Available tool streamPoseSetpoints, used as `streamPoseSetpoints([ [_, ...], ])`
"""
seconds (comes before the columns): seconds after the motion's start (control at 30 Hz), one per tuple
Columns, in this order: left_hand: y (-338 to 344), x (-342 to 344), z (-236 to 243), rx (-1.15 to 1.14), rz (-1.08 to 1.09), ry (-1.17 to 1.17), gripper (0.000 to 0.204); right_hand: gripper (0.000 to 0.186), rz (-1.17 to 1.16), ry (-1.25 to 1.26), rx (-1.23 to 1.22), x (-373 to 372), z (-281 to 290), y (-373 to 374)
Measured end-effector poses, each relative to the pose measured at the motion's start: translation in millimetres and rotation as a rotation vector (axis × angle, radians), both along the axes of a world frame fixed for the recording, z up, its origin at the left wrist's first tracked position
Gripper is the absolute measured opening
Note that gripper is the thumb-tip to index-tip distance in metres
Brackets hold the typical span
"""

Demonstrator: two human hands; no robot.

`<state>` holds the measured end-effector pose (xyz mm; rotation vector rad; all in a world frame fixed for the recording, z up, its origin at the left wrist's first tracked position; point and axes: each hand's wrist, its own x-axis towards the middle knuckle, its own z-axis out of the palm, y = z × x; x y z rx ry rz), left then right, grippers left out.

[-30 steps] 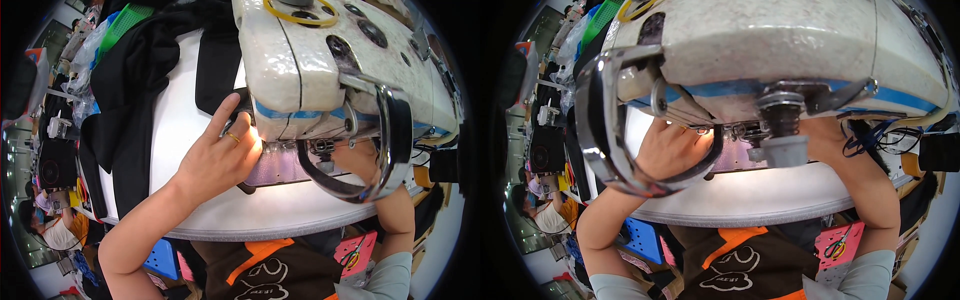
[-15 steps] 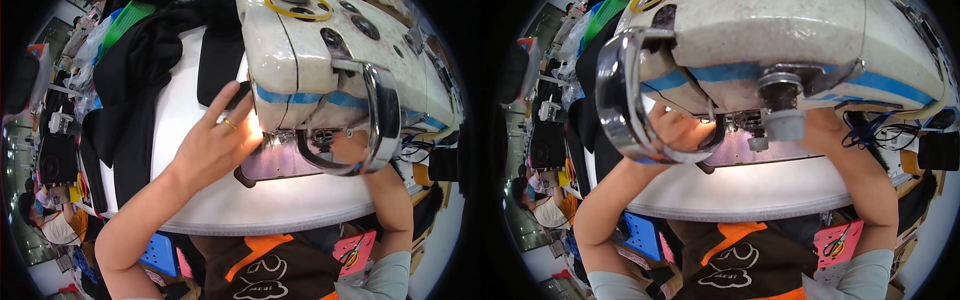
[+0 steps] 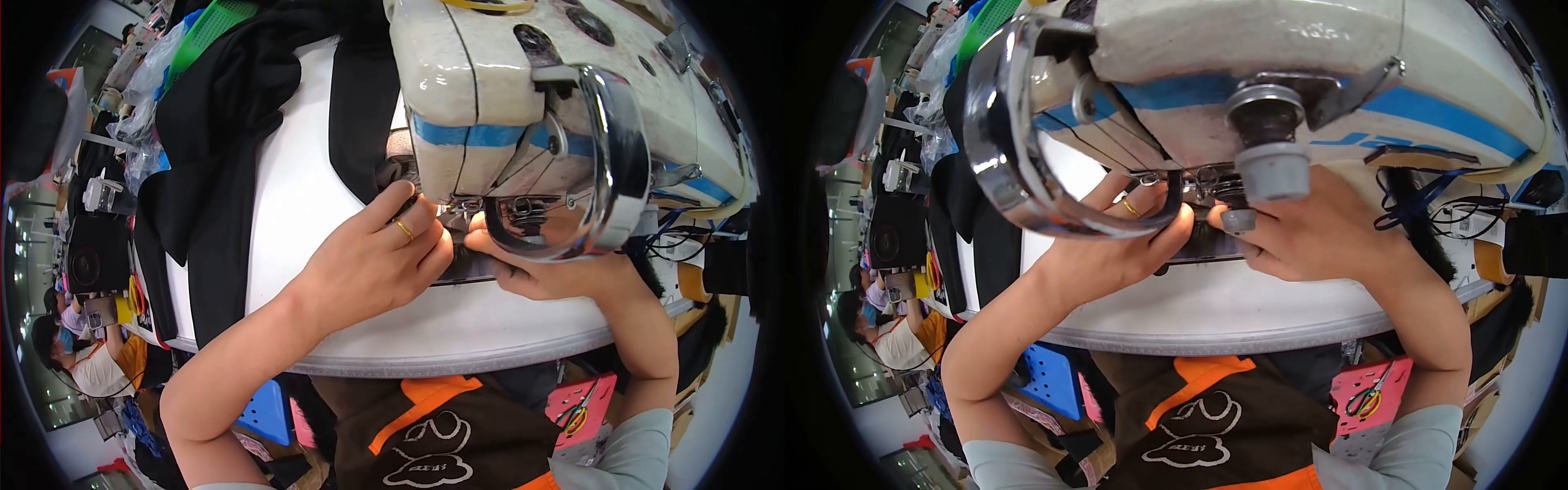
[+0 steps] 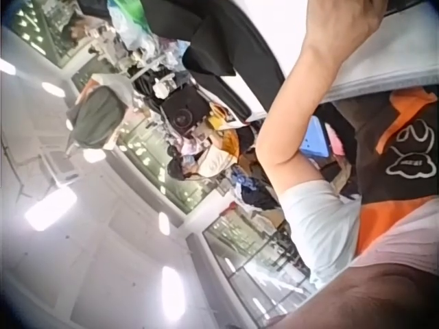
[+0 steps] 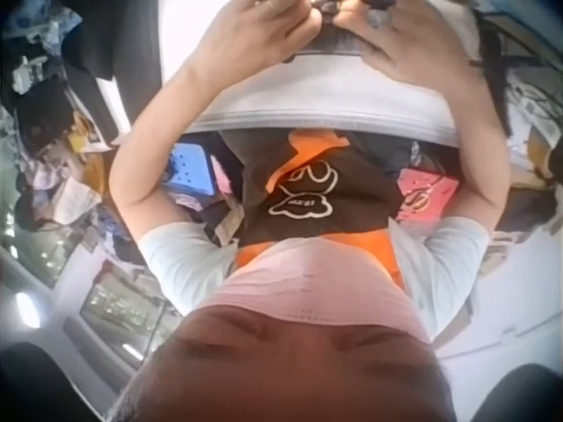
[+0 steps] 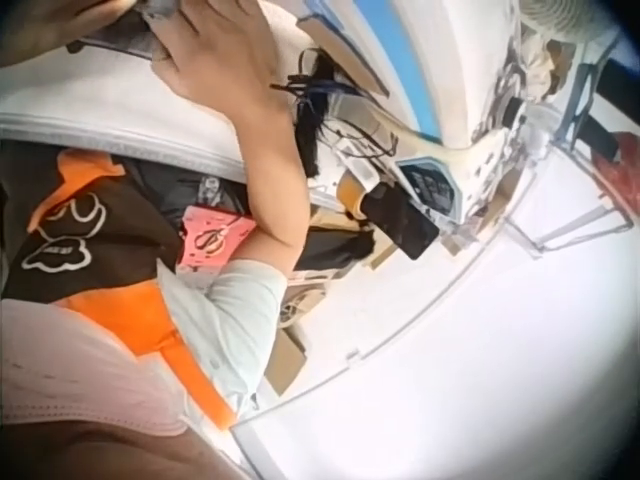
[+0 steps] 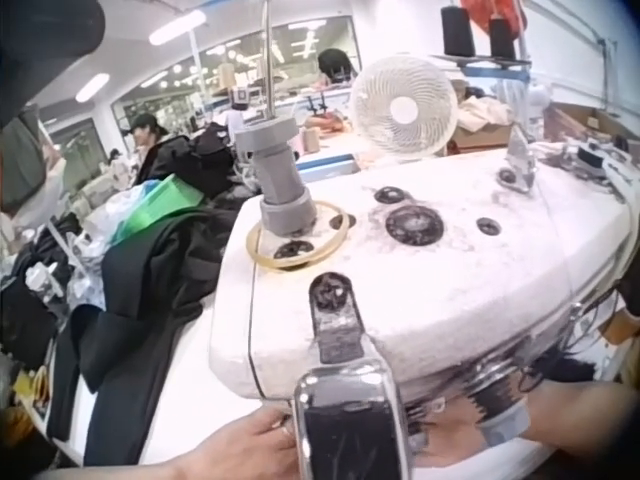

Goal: Sewing a strip of black fur trim onto a piece of black fabric using an industrial sewing machine.

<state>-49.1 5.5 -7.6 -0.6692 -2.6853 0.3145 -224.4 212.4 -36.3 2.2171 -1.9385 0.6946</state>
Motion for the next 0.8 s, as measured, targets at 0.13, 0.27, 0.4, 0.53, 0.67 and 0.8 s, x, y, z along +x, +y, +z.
streamPoseSetpoints([
  [0.13,-7,2,1,0.014,0.018,-0.011,0.015,0.035,-0.299,-0.419,0.557,16,42,-18],
  [0.27,-20,4,6,0.084,0.069,-0.037,0.014,0.036,-0.282,-0.662,0.643,-3,4,2],
  [0.4,-26,3,-2,0.067,0.074,0.006,0.014,0.029,-0.354,-0.484,0.29,4,6,5],
  [0.53,-24,5,-15,0.019,0.043,0.138,0.009,0.035,-0.368,-0.516,0.448,0,19,2],
  [0.67,-23,3,-17,0.015,0.038,0.174,0.006,0.044,-0.377,-0.568,0.672,-5,28,-1],
  [0.8,-21,0,-18,0.05,0.045,0.184,0.007,0.044,-0.448,-0.715,0.687,2,20,6],
])
